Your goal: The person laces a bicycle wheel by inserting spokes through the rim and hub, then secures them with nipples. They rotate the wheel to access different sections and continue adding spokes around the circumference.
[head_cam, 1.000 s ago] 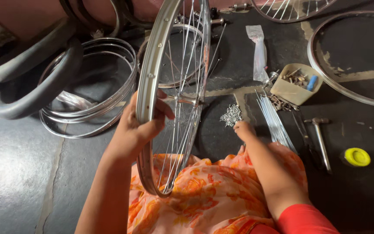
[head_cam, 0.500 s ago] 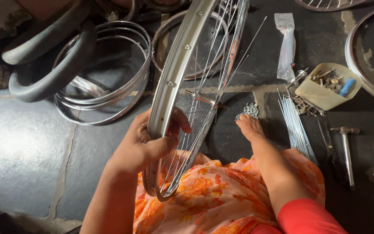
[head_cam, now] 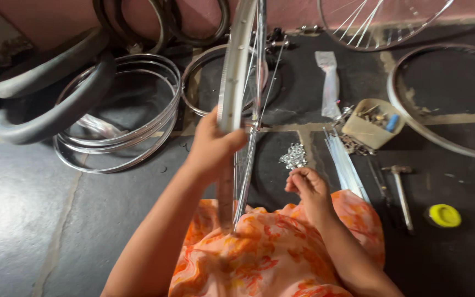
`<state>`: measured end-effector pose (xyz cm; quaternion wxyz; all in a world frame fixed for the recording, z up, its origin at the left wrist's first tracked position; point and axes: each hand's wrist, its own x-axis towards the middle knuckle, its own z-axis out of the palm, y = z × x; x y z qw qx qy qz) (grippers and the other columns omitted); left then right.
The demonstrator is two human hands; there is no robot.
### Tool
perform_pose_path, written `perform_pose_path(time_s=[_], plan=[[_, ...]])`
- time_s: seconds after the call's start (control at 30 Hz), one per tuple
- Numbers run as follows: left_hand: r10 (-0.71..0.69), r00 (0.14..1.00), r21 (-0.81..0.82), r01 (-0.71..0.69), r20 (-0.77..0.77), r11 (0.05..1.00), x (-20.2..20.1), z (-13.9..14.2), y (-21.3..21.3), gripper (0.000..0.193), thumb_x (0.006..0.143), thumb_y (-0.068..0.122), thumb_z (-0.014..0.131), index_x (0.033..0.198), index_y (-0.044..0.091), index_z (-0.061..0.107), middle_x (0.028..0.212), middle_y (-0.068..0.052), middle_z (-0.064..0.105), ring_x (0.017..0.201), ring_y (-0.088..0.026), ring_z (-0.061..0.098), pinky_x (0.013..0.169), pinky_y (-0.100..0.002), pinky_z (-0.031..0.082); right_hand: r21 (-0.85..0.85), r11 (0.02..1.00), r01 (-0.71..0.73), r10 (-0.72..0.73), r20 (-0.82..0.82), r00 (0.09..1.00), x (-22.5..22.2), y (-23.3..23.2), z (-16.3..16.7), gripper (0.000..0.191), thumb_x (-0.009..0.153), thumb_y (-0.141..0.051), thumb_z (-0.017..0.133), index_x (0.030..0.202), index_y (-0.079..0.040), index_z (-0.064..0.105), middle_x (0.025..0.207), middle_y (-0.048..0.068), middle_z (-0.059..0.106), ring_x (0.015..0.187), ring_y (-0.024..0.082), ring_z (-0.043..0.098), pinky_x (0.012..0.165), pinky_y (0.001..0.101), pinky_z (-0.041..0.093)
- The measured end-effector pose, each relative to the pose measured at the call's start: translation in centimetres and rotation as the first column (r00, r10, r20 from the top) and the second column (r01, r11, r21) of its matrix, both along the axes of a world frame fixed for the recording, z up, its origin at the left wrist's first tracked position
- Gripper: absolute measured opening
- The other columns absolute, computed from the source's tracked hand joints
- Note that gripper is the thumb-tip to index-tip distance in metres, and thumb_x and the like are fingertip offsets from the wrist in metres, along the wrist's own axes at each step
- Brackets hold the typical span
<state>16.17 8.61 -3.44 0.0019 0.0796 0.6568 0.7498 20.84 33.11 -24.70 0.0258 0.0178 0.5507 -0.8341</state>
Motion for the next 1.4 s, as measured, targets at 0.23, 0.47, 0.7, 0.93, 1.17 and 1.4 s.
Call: perform_pose_path(time_s=[0.23,0.47,0.7,0.93,1.17,1.4], plan=[[0.055,0.996,0.04,-0.052,-0.07,0.998,1.8,-0.9,8.4,0.034,0.079,0.001,0.066,0.113,0.001,0.063,0.089,0.0,0.068,0.075,-0.009,0.064,0.064,-0.026,0.054,0.153,0.953,-0.26,0.302,-0.507,0.807,6.1,-1.7,9.3,0.009,0.096,-0.002,0.064,0.101,-0.004,0.071,0.139,0.009,0.051,0.13,0.02,0.053,0.11,0.0375,0.047],[0.083,0.964,0.055,-0.071,-0.252,0.996,5.0,-2.0,10.2,0.032,0.088,0.009,0.065,0.118,-0.002,0.064,0.101,-0.006,0.068,0.089,-0.013,0.063,0.079,-0.03,0.052,0.412,0.911,0.026,0.229,-0.558,0.798,6.4,-1.6,6.2,0.004,0.093,-0.006,0.076,0.095,-0.003,0.075,0.117,0.008,0.06,0.097,0.016,0.063,0.086,0.03,0.052],[-0.454,0.817,-0.004,0.485,-0.354,0.875,3.1,-5.6,3.0,0.043,0.105,0.03,0.052,0.139,0.005,0.061,0.129,-0.004,0.067,0.12,-0.016,0.062,0.104,-0.032,0.049,0.266,0.945,-0.191,0.303,-0.489,0.818,7.5,0.2,5.4,0.009,0.093,-0.01,0.074,0.097,-0.002,0.077,0.123,0.011,0.059,0.077,0.011,0.067,0.069,0.0245,0.057],[-0.371,0.829,0.114,0.453,-0.418,0.884,-0.5,-8.6,3.4,0.016,0.101,0.015,0.07,0.107,0.001,0.076,0.11,-0.004,0.071,0.104,-0.014,0.067,0.092,-0.03,0.054,0.335,0.928,-0.165,0.332,-0.537,0.775,7.5,-0.2,6.6,0.008,0.094,-0.013,0.075,0.097,-0.005,0.077,0.122,0.01,0.059,0.076,0.009,0.062,0.069,0.0236,0.055],[-0.381,0.863,0.253,0.47,-0.33,0.845,-1.6,-10.7,5.2,0.019,0.096,0.018,0.076,0.098,-0.001,0.077,0.104,-0.002,0.068,0.093,-0.012,0.061,0.084,-0.029,0.052,0.239,0.946,-0.22,0.316,-0.517,0.795,7.7,0.2,6.5,0.008,0.095,-0.013,0.074,0.098,-0.005,0.075,0.122,0.011,0.057,0.078,0.013,0.066,0.079,0.03,0.059],[-0.446,0.879,0.298,0.477,-0.169,0.827,0.6,-11.2,5.6,0.023,0.097,0.025,0.075,0.091,0.003,0.078,0.086,0.003,0.065,0.076,-0.007,0.054,0.068,-0.025,0.045,0.2,0.949,-0.243,0.314,-0.591,0.742,8.6,-0.3,5.2,0.009,0.097,-0.012,0.073,0.1,-0.004,0.075,0.119,0.012,0.057,0.081,0.013,0.06,0.073,0.0284,0.056]])
